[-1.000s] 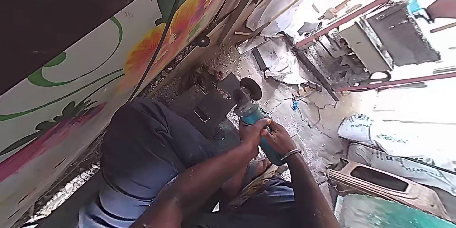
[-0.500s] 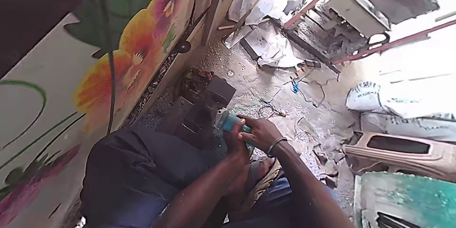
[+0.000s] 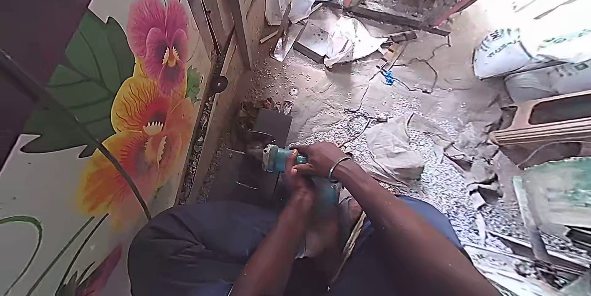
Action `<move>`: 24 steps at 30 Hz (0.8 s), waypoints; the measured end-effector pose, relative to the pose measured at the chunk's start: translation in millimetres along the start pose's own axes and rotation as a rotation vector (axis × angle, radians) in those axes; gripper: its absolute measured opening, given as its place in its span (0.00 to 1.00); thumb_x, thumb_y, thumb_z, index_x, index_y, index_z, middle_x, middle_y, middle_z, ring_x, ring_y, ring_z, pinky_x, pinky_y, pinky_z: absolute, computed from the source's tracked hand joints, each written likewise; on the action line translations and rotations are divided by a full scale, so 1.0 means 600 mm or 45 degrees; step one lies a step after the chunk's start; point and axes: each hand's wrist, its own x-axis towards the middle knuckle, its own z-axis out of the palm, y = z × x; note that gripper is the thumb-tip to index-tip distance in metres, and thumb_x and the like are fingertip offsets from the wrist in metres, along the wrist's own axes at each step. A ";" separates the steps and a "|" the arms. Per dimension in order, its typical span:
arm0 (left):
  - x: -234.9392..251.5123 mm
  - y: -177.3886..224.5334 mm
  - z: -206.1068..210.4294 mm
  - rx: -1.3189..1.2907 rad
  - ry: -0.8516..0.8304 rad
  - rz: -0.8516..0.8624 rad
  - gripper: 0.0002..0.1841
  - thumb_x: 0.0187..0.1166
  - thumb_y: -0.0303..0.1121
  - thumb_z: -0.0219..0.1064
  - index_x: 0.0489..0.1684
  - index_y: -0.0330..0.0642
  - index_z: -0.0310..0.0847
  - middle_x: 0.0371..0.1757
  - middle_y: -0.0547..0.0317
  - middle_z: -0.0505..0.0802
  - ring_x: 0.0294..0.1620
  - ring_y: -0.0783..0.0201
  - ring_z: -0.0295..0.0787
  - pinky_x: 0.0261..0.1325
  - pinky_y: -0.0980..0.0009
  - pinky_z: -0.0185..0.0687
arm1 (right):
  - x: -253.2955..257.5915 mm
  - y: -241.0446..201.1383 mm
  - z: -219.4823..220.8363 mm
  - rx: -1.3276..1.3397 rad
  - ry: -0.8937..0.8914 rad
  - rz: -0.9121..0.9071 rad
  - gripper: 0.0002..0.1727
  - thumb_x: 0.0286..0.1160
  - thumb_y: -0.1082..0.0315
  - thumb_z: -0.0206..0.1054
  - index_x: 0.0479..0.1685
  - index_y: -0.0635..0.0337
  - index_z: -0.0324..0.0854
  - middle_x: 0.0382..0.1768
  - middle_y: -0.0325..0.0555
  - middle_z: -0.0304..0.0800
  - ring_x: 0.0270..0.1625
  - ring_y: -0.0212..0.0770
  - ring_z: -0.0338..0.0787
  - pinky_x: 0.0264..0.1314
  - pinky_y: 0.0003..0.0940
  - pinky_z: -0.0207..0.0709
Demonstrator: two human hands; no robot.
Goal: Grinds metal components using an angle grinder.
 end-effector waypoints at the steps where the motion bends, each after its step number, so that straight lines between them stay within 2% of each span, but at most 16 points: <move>1: 0.000 0.000 0.004 0.013 -0.005 0.002 0.10 0.88 0.32 0.54 0.56 0.35 0.74 0.41 0.49 0.86 0.40 0.61 0.86 0.43 0.64 0.85 | 0.000 0.001 0.000 0.012 0.002 0.013 0.46 0.67 0.18 0.58 0.80 0.37 0.76 0.54 0.56 0.94 0.59 0.62 0.92 0.60 0.70 0.79; 3: 0.002 0.004 0.008 0.037 -0.063 -0.021 0.11 0.90 0.34 0.51 0.56 0.37 0.75 0.41 0.50 0.85 0.40 0.61 0.85 0.43 0.64 0.84 | -0.001 0.002 -0.001 0.019 0.005 0.034 0.47 0.67 0.18 0.56 0.79 0.39 0.77 0.54 0.57 0.93 0.60 0.63 0.91 0.60 0.70 0.78; 7: 0.022 -0.003 -0.004 -0.048 -0.230 -0.086 0.13 0.90 0.38 0.47 0.47 0.41 0.75 0.34 0.53 0.86 0.35 0.61 0.87 0.39 0.65 0.86 | 0.000 0.007 0.003 0.013 0.016 0.040 0.52 0.66 0.14 0.50 0.77 0.44 0.76 0.54 0.58 0.93 0.60 0.63 0.91 0.60 0.70 0.79; 9: 0.024 -0.001 -0.008 -0.018 -0.254 -0.084 0.14 0.91 0.39 0.46 0.49 0.40 0.75 0.35 0.52 0.86 0.34 0.61 0.88 0.38 0.64 0.87 | -0.004 0.011 0.000 0.032 -0.021 0.009 0.51 0.66 0.16 0.55 0.81 0.44 0.72 0.55 0.60 0.92 0.61 0.65 0.91 0.61 0.71 0.78; 11: 0.024 0.000 -0.012 0.068 -0.278 -0.034 0.16 0.92 0.39 0.44 0.51 0.38 0.74 0.36 0.52 0.87 0.35 0.61 0.89 0.39 0.63 0.88 | -0.011 0.017 -0.006 0.064 -0.067 -0.029 0.52 0.62 0.25 0.72 0.87 0.43 0.66 0.60 0.62 0.90 0.63 0.66 0.89 0.63 0.72 0.77; 13: 0.017 -0.001 -0.005 0.155 -0.211 0.033 0.15 0.92 0.37 0.45 0.54 0.36 0.74 0.37 0.50 0.87 0.36 0.61 0.89 0.40 0.62 0.89 | -0.020 0.020 -0.010 0.044 -0.102 -0.034 0.60 0.55 0.37 0.85 0.93 0.40 0.57 0.67 0.64 0.85 0.66 0.68 0.87 0.65 0.72 0.77; 15: 0.010 -0.005 -0.003 0.166 -0.159 0.028 0.15 0.90 0.37 0.47 0.57 0.36 0.75 0.39 0.47 0.88 0.37 0.57 0.90 0.40 0.59 0.89 | -0.027 0.021 -0.005 0.039 -0.139 -0.015 0.64 0.54 0.50 0.89 0.96 0.38 0.50 0.71 0.66 0.82 0.67 0.70 0.86 0.65 0.73 0.77; 17: 0.008 -0.011 -0.002 0.145 -0.174 0.002 0.14 0.90 0.38 0.48 0.55 0.38 0.74 0.39 0.48 0.87 0.37 0.57 0.90 0.41 0.58 0.89 | -0.030 0.024 0.000 0.005 -0.152 0.002 0.66 0.52 0.65 0.88 0.97 0.40 0.46 0.72 0.70 0.80 0.65 0.73 0.86 0.62 0.75 0.78; 18: 0.009 -0.011 -0.001 0.141 -0.176 -0.008 0.14 0.90 0.38 0.48 0.55 0.38 0.74 0.39 0.49 0.87 0.38 0.57 0.89 0.42 0.58 0.89 | -0.032 0.022 0.000 -0.022 -0.146 0.017 0.65 0.53 0.71 0.86 0.97 0.41 0.46 0.71 0.71 0.79 0.64 0.74 0.86 0.60 0.75 0.78; 20: 0.009 -0.008 0.006 0.137 -0.188 0.013 0.14 0.90 0.37 0.47 0.53 0.38 0.73 0.37 0.50 0.87 0.37 0.58 0.89 0.41 0.59 0.88 | -0.035 0.012 0.001 -0.062 -0.054 0.045 0.54 0.56 0.78 0.79 0.91 0.47 0.57 0.65 0.71 0.83 0.61 0.74 0.87 0.55 0.73 0.80; 22: 0.006 0.000 0.017 0.140 -0.175 0.036 0.13 0.90 0.37 0.45 0.52 0.39 0.72 0.36 0.50 0.86 0.36 0.58 0.88 0.42 0.60 0.88 | -0.032 0.002 0.008 -0.096 0.095 0.061 0.46 0.53 0.75 0.79 0.82 0.50 0.67 0.56 0.67 0.87 0.54 0.70 0.90 0.49 0.69 0.81; 24: 0.004 0.007 0.022 0.144 -0.136 0.050 0.12 0.90 0.36 0.47 0.52 0.39 0.73 0.36 0.50 0.86 0.36 0.59 0.88 0.41 0.60 0.88 | -0.029 -0.005 0.015 -0.099 0.186 0.080 0.43 0.51 0.73 0.78 0.78 0.49 0.71 0.52 0.64 0.88 0.51 0.68 0.90 0.46 0.66 0.80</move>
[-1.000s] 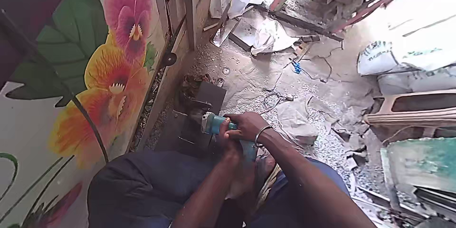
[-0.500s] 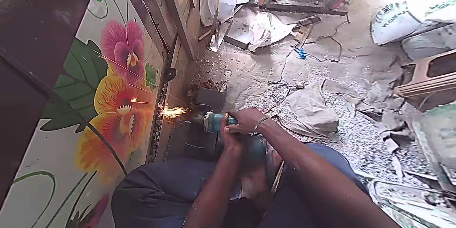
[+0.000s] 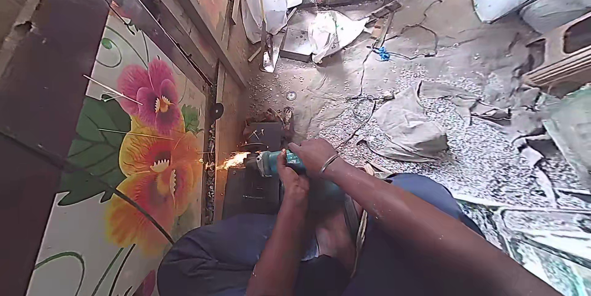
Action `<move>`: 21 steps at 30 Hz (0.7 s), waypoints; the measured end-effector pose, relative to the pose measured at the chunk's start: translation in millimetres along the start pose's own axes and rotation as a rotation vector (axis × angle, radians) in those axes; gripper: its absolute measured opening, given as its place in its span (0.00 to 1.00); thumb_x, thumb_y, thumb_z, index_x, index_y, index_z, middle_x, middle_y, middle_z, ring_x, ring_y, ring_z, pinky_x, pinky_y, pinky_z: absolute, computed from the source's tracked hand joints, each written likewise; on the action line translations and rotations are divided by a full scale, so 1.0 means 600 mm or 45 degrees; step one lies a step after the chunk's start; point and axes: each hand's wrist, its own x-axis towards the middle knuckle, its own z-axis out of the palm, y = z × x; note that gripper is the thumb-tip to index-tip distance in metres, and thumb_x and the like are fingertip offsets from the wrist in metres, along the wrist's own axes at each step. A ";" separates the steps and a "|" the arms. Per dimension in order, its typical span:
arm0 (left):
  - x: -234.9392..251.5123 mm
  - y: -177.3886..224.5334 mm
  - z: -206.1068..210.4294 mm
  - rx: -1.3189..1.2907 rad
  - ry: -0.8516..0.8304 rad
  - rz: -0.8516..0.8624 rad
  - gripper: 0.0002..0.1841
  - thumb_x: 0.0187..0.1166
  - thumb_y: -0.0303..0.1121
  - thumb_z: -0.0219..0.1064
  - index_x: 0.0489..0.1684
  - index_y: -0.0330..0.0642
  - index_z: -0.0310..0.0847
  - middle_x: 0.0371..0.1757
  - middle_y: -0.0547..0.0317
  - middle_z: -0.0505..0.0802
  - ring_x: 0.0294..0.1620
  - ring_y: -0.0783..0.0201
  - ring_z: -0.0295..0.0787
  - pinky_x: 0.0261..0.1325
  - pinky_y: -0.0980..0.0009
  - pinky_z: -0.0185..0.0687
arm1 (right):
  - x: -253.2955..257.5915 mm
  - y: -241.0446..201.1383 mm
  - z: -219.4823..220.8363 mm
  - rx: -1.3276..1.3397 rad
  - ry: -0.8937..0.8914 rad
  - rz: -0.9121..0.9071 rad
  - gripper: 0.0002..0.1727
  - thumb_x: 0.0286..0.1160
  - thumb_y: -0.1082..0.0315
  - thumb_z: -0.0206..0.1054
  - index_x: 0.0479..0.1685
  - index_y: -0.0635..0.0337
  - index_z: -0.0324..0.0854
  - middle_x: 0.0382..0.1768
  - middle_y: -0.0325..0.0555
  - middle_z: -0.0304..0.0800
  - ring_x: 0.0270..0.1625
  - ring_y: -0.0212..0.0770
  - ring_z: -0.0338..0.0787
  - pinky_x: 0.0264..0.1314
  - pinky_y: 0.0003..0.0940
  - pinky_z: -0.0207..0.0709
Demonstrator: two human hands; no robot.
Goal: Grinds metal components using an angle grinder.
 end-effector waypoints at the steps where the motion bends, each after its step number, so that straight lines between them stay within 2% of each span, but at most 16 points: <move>1: 0.001 0.002 0.000 0.010 0.016 -0.001 0.11 0.89 0.36 0.47 0.51 0.39 0.73 0.36 0.50 0.86 0.35 0.59 0.89 0.40 0.61 0.88 | 0.000 -0.004 0.002 0.013 0.004 0.016 0.41 0.53 0.73 0.78 0.77 0.50 0.72 0.51 0.64 0.89 0.52 0.68 0.90 0.46 0.66 0.80; 4: 0.000 0.002 -0.001 0.038 0.035 0.014 0.11 0.89 0.35 0.47 0.49 0.39 0.73 0.33 0.51 0.86 0.32 0.60 0.88 0.37 0.62 0.88 | 0.000 -0.012 0.004 0.023 0.010 0.049 0.33 0.58 0.76 0.74 0.70 0.55 0.75 0.49 0.64 0.89 0.51 0.67 0.91 0.46 0.64 0.80; 7: 0.001 0.001 -0.006 0.021 -0.017 0.026 0.11 0.90 0.35 0.46 0.50 0.40 0.72 0.34 0.51 0.86 0.33 0.60 0.88 0.38 0.62 0.88 | 0.003 -0.015 0.007 -0.001 0.053 0.054 0.29 0.59 0.76 0.72 0.66 0.56 0.76 0.46 0.62 0.89 0.49 0.65 0.91 0.42 0.61 0.81; 10: 0.010 -0.004 -0.011 0.010 -0.039 0.055 0.10 0.89 0.33 0.46 0.48 0.40 0.72 0.34 0.53 0.85 0.33 0.61 0.88 0.38 0.63 0.88 | 0.008 -0.013 0.012 0.004 0.072 0.045 0.29 0.57 0.76 0.72 0.65 0.55 0.77 0.46 0.61 0.89 0.48 0.64 0.91 0.42 0.61 0.81; 17: 0.008 0.004 -0.008 0.038 -0.018 0.045 0.10 0.90 0.36 0.49 0.52 0.40 0.72 0.36 0.52 0.86 0.35 0.61 0.88 0.41 0.63 0.88 | 0.015 -0.017 0.000 -0.015 0.031 0.043 0.33 0.51 0.72 0.77 0.66 0.53 0.78 0.44 0.59 0.90 0.48 0.64 0.92 0.42 0.63 0.81; 21: 0.007 0.005 -0.011 0.038 0.002 -0.010 0.11 0.89 0.35 0.49 0.54 0.40 0.73 0.37 0.50 0.86 0.36 0.59 0.89 0.40 0.61 0.89 | 0.004 -0.022 0.000 0.002 0.007 0.091 0.31 0.50 0.70 0.78 0.62 0.54 0.78 0.44 0.59 0.91 0.48 0.64 0.91 0.42 0.63 0.80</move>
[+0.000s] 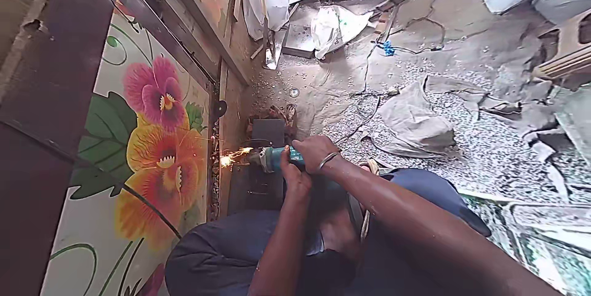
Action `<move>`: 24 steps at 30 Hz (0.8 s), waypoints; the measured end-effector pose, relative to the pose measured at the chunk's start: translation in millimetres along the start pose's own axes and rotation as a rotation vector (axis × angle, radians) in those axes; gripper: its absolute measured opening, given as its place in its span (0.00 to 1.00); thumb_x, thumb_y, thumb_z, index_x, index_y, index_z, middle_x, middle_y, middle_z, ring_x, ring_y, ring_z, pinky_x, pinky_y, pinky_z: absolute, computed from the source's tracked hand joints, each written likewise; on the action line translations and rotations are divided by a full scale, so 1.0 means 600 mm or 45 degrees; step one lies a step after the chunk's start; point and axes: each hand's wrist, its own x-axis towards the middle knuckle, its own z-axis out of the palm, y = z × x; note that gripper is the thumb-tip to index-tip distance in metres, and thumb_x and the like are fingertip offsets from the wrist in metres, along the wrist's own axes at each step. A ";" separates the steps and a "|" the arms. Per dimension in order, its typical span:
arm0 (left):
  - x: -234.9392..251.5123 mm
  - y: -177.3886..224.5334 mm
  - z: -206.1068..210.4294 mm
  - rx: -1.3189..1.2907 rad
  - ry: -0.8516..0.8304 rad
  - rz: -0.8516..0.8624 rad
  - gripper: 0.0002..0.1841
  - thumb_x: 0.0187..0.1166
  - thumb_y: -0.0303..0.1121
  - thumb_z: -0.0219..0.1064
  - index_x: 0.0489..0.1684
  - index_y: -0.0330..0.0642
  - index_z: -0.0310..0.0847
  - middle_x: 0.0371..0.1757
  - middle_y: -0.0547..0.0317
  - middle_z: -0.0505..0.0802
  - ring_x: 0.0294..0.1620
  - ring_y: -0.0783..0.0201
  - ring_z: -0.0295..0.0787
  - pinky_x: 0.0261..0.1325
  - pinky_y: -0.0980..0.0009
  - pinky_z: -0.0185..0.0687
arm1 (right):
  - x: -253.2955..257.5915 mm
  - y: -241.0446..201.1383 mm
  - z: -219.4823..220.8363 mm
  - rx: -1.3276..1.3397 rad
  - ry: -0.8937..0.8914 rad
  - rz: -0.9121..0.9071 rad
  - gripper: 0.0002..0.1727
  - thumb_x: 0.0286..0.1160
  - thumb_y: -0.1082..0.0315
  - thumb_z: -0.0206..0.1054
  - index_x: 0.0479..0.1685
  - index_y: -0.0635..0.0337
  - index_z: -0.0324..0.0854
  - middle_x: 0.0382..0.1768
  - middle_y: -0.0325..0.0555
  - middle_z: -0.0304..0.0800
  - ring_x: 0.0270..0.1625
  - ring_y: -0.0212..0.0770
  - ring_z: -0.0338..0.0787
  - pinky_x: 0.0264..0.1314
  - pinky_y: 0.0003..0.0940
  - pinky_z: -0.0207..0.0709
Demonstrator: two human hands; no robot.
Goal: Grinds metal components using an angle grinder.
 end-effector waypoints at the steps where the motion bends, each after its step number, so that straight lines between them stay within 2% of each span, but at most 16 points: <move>1: -0.003 0.001 0.000 0.000 0.006 -0.019 0.11 0.89 0.35 0.49 0.56 0.41 0.73 0.39 0.50 0.86 0.37 0.59 0.89 0.41 0.60 0.88 | -0.003 -0.001 0.000 0.008 -0.004 0.012 0.30 0.51 0.70 0.78 0.62 0.54 0.78 0.44 0.59 0.90 0.48 0.64 0.91 0.42 0.64 0.80; 5: -0.008 0.005 0.000 -0.006 0.005 -0.024 0.09 0.89 0.33 0.50 0.54 0.40 0.72 0.36 0.51 0.86 0.33 0.61 0.89 0.37 0.63 0.89 | -0.010 -0.007 -0.002 0.012 -0.027 0.056 0.32 0.51 0.69 0.79 0.64 0.55 0.78 0.49 0.61 0.90 0.50 0.66 0.91 0.43 0.65 0.80; 8: -0.007 0.008 0.000 -0.030 0.015 -0.047 0.09 0.88 0.33 0.50 0.51 0.39 0.73 0.35 0.51 0.86 0.32 0.60 0.88 0.36 0.63 0.89 | -0.007 -0.010 -0.003 0.007 -0.036 0.066 0.32 0.51 0.69 0.78 0.65 0.54 0.78 0.48 0.61 0.90 0.50 0.65 0.91 0.43 0.64 0.80; 13: -0.003 0.014 0.004 -0.004 0.048 -0.044 0.09 0.88 0.33 0.50 0.52 0.40 0.73 0.35 0.50 0.86 0.33 0.59 0.88 0.36 0.62 0.88 | 0.003 -0.011 -0.002 0.007 -0.019 0.054 0.32 0.49 0.67 0.79 0.62 0.53 0.78 0.44 0.59 0.90 0.48 0.65 0.92 0.40 0.64 0.80; 19: -0.005 0.012 -0.003 0.039 0.009 -0.030 0.09 0.88 0.33 0.51 0.54 0.40 0.73 0.36 0.51 0.87 0.33 0.61 0.89 0.37 0.63 0.89 | -0.004 -0.013 -0.002 0.016 -0.021 0.075 0.33 0.47 0.67 0.80 0.62 0.53 0.78 0.45 0.59 0.91 0.49 0.65 0.92 0.40 0.64 0.80; 21: -0.008 0.012 -0.006 0.031 -0.003 -0.045 0.12 0.88 0.33 0.51 0.59 0.39 0.74 0.38 0.49 0.87 0.34 0.60 0.88 0.37 0.63 0.88 | -0.009 -0.016 -0.003 0.017 -0.038 0.094 0.34 0.47 0.65 0.81 0.63 0.53 0.79 0.47 0.59 0.91 0.50 0.65 0.91 0.42 0.65 0.80; 24: -0.009 0.014 -0.005 0.026 0.005 -0.078 0.09 0.88 0.34 0.52 0.54 0.41 0.73 0.36 0.50 0.86 0.32 0.60 0.88 0.35 0.63 0.88 | -0.011 -0.016 -0.005 0.019 -0.067 0.100 0.35 0.47 0.65 0.81 0.65 0.52 0.79 0.48 0.60 0.91 0.51 0.65 0.91 0.43 0.65 0.81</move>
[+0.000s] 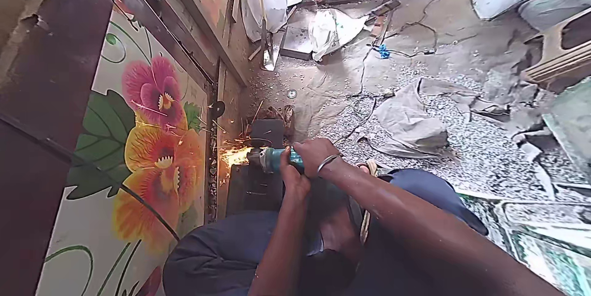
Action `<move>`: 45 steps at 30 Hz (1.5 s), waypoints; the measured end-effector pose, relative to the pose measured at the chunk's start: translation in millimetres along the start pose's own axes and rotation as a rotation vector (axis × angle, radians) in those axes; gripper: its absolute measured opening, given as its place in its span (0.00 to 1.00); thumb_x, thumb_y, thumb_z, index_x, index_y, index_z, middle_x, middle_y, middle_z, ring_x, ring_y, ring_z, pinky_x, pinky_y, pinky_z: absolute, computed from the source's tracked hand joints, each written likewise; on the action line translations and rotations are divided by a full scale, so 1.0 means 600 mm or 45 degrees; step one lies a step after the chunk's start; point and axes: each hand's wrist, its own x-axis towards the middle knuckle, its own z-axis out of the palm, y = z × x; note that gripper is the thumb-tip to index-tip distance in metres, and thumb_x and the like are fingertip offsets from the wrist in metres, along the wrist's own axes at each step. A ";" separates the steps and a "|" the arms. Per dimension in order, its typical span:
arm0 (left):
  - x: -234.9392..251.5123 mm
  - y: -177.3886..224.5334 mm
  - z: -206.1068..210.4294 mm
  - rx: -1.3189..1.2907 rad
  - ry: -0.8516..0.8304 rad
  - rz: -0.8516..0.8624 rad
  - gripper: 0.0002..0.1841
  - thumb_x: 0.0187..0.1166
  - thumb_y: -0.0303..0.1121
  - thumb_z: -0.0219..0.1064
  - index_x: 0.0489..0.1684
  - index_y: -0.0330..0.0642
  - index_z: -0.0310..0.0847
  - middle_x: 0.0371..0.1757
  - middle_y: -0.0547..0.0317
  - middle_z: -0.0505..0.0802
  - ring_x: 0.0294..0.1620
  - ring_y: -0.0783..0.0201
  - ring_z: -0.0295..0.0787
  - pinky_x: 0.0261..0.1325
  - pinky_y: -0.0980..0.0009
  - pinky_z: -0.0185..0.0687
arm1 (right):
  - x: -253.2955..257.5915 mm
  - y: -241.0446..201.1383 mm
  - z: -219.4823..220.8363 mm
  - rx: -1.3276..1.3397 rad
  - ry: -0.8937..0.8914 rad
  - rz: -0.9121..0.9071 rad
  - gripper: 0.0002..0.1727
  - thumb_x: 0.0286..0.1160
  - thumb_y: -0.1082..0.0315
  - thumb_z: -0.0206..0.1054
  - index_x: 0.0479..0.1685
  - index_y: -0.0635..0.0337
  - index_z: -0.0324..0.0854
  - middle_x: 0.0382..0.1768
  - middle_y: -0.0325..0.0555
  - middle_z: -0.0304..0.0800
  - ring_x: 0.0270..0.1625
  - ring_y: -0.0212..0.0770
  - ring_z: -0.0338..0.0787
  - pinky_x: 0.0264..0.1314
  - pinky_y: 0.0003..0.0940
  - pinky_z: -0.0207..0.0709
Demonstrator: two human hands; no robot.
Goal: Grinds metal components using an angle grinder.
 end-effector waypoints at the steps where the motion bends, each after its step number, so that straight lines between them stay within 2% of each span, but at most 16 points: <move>1: -0.001 0.000 0.003 0.007 0.003 -0.002 0.09 0.88 0.34 0.52 0.53 0.41 0.73 0.36 0.51 0.86 0.31 0.61 0.88 0.34 0.63 0.89 | 0.001 0.001 -0.001 -0.001 0.000 0.000 0.34 0.48 0.65 0.81 0.64 0.53 0.79 0.47 0.60 0.91 0.51 0.65 0.91 0.43 0.65 0.80; 11: 0.009 -0.003 0.001 0.009 0.012 0.050 0.10 0.89 0.35 0.51 0.56 0.40 0.73 0.39 0.50 0.87 0.36 0.60 0.89 0.40 0.62 0.88 | 0.017 0.007 0.005 -0.009 0.066 -0.067 0.34 0.48 0.67 0.79 0.65 0.51 0.79 0.43 0.60 0.91 0.47 0.65 0.92 0.40 0.65 0.80; 20: -0.013 0.000 0.017 0.036 0.065 -0.008 0.10 0.89 0.34 0.51 0.56 0.40 0.73 0.37 0.50 0.86 0.33 0.61 0.87 0.36 0.63 0.87 | 0.001 0.007 0.002 0.005 0.025 -0.018 0.34 0.48 0.66 0.80 0.64 0.52 0.79 0.46 0.60 0.91 0.50 0.65 0.91 0.44 0.66 0.80; 26: 0.014 -0.008 -0.005 -0.011 -0.017 0.026 0.10 0.88 0.34 0.51 0.52 0.40 0.74 0.36 0.49 0.88 0.33 0.59 0.89 0.37 0.61 0.89 | 0.012 0.006 0.005 -0.010 0.061 -0.037 0.34 0.47 0.67 0.80 0.64 0.51 0.78 0.44 0.59 0.90 0.48 0.64 0.92 0.40 0.63 0.80; 31: 0.019 -0.009 -0.008 -0.022 -0.016 0.057 0.10 0.88 0.35 0.52 0.55 0.40 0.74 0.39 0.48 0.87 0.36 0.58 0.89 0.40 0.60 0.89 | 0.016 0.005 0.009 -0.022 0.078 -0.061 0.36 0.47 0.67 0.80 0.67 0.49 0.78 0.44 0.58 0.91 0.48 0.64 0.92 0.40 0.64 0.80; 35: 0.008 -0.007 -0.004 0.016 0.015 0.026 0.11 0.88 0.34 0.53 0.56 0.39 0.74 0.39 0.48 0.88 0.36 0.58 0.90 0.39 0.60 0.89 | 0.005 0.006 0.007 0.000 0.049 -0.034 0.35 0.48 0.65 0.80 0.65 0.50 0.79 0.46 0.59 0.91 0.50 0.64 0.92 0.43 0.65 0.80; 38: -0.020 0.004 0.014 0.095 0.022 -0.014 0.12 0.90 0.34 0.50 0.61 0.40 0.71 0.43 0.50 0.85 0.39 0.61 0.86 0.41 0.63 0.86 | 0.001 0.009 0.004 0.023 0.035 -0.016 0.34 0.49 0.66 0.80 0.66 0.51 0.79 0.47 0.60 0.91 0.51 0.65 0.91 0.44 0.67 0.81; 42: -0.012 -0.001 0.013 0.087 0.042 -0.013 0.12 0.89 0.34 0.50 0.58 0.38 0.73 0.39 0.49 0.85 0.35 0.60 0.87 0.38 0.63 0.87 | 0.007 0.011 0.008 0.013 0.030 -0.009 0.34 0.51 0.65 0.80 0.68 0.48 0.80 0.47 0.58 0.92 0.52 0.64 0.91 0.45 0.65 0.80; 45: 0.001 -0.001 0.005 0.067 0.039 -0.010 0.12 0.87 0.34 0.51 0.58 0.39 0.73 0.41 0.48 0.86 0.37 0.58 0.87 0.40 0.60 0.88 | 0.015 0.005 0.010 -0.020 0.051 -0.002 0.37 0.51 0.65 0.80 0.71 0.44 0.80 0.44 0.57 0.93 0.49 0.62 0.92 0.42 0.63 0.80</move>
